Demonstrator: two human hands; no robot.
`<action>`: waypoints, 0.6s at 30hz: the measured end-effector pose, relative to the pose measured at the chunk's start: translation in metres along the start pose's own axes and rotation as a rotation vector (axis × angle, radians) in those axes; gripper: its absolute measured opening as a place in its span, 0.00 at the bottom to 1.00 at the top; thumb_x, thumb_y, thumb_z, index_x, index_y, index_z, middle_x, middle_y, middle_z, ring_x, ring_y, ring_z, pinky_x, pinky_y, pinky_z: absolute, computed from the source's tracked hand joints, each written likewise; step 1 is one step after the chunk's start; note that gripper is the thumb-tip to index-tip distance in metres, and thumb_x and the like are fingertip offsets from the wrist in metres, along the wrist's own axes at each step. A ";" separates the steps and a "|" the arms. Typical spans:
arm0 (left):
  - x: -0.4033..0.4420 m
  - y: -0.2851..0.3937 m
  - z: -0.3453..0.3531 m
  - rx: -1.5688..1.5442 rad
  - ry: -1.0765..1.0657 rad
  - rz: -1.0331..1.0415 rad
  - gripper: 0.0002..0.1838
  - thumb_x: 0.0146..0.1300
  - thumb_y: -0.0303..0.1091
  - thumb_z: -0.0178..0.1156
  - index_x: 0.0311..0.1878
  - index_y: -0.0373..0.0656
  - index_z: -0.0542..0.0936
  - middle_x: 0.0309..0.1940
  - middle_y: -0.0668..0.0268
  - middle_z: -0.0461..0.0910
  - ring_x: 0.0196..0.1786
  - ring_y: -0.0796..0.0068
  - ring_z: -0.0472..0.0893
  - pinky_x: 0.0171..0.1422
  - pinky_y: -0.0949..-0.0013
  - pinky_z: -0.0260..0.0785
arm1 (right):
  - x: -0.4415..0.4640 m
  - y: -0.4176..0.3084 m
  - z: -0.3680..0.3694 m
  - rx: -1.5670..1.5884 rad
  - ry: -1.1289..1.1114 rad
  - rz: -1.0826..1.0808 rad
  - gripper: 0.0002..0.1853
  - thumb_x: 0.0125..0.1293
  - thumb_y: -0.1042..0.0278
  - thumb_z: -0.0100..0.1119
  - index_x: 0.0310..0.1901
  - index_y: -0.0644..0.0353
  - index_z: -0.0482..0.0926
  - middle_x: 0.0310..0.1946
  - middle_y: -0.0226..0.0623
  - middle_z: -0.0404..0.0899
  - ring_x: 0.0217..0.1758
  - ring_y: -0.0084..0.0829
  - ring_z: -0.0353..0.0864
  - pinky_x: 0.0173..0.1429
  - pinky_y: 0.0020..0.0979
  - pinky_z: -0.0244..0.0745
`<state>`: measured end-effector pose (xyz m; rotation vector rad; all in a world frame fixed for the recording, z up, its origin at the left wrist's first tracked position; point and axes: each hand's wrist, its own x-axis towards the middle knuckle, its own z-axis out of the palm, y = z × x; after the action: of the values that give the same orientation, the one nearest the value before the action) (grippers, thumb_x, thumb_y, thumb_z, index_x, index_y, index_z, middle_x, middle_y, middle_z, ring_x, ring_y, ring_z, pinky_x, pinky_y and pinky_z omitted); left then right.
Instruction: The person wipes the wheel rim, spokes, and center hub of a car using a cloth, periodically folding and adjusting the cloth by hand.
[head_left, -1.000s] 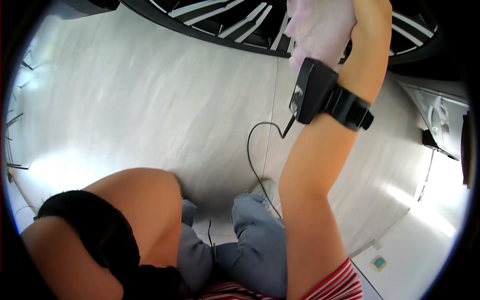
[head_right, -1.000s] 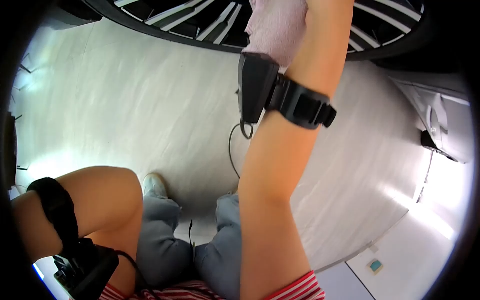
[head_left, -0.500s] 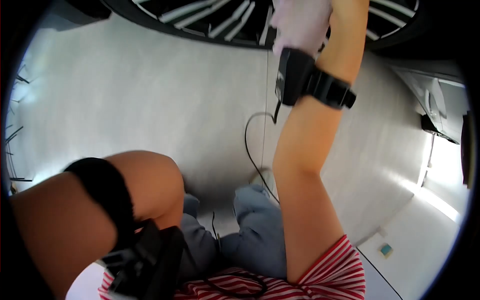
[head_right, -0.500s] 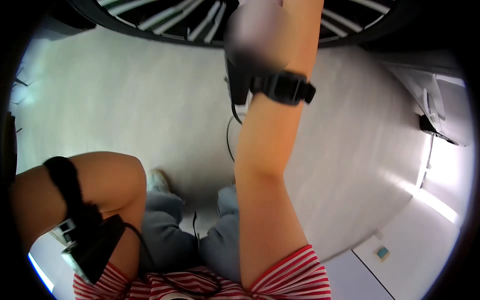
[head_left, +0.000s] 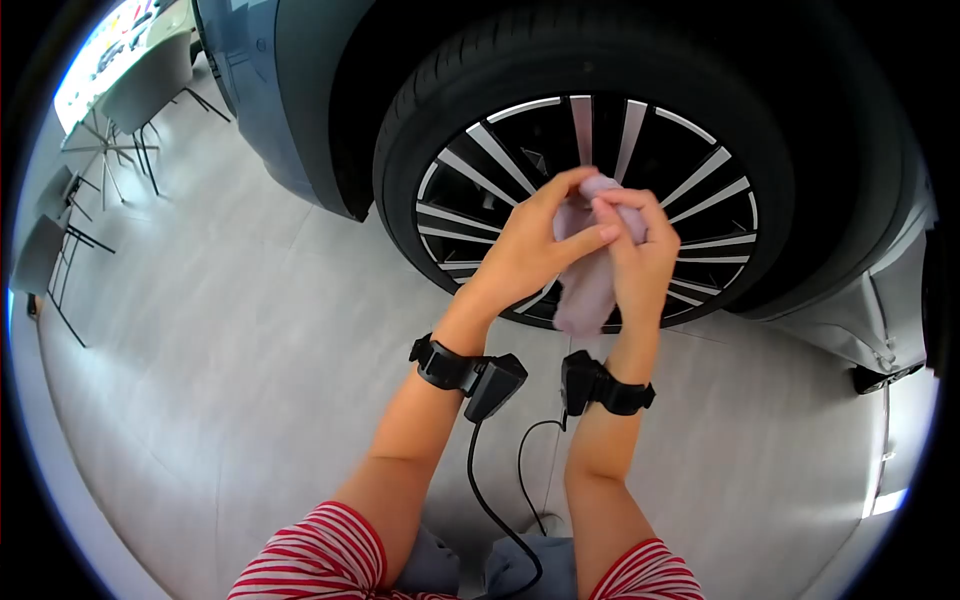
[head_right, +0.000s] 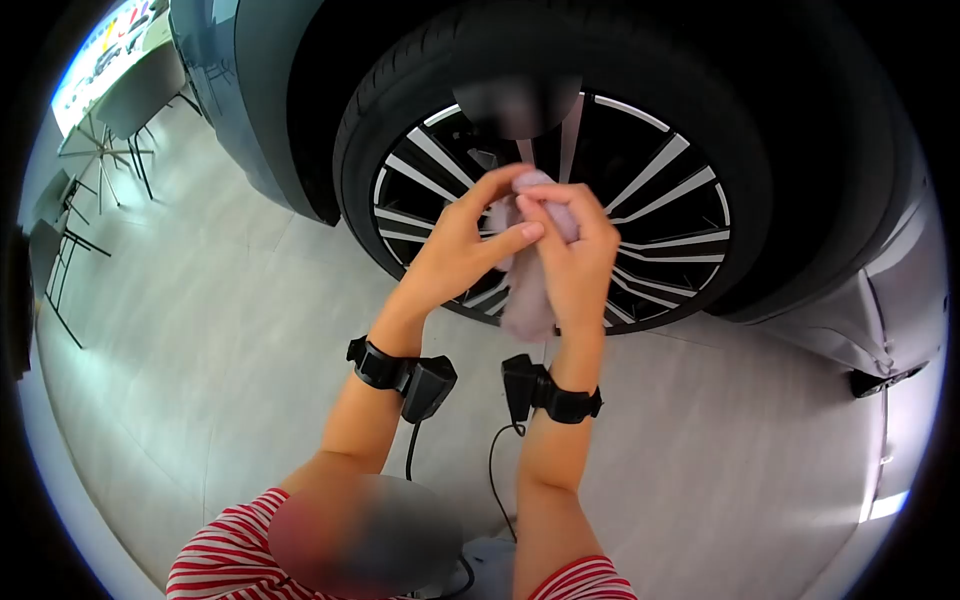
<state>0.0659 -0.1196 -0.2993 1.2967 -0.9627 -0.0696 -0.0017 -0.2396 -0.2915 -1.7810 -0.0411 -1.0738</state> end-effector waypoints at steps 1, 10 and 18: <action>0.002 -0.001 -0.003 -0.007 -0.034 -0.043 0.25 0.60 0.36 0.68 0.58 0.37 0.75 0.51 0.62 0.79 0.56 0.72 0.76 0.61 0.69 0.67 | -0.003 0.001 0.003 0.078 -0.016 0.011 0.04 0.62 0.75 0.64 0.38 0.64 0.81 0.35 0.31 0.82 0.40 0.20 0.78 0.49 0.22 0.71; 0.000 -0.021 -0.056 0.230 0.124 0.074 0.09 0.54 0.23 0.67 0.39 0.39 0.84 0.35 0.67 0.78 0.39 0.75 0.78 0.46 0.72 0.70 | -0.014 0.022 0.013 -0.081 -0.203 0.001 0.13 0.57 0.77 0.67 0.45 0.58 0.83 0.31 0.31 0.78 0.33 0.24 0.74 0.42 0.24 0.69; -0.004 -0.038 -0.077 0.543 0.669 0.157 0.09 0.53 0.25 0.69 0.39 0.40 0.86 0.33 0.63 0.80 0.35 0.65 0.79 0.40 0.68 0.73 | -0.019 0.046 0.098 -0.467 -0.094 -0.119 0.21 0.63 0.77 0.55 0.55 0.44 0.82 0.39 0.37 0.75 0.42 0.41 0.80 0.43 0.36 0.75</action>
<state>0.1297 -0.0700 -0.3297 1.5772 -0.5036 0.7496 0.0709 -0.1790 -0.3470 -2.2720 0.0519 -1.1486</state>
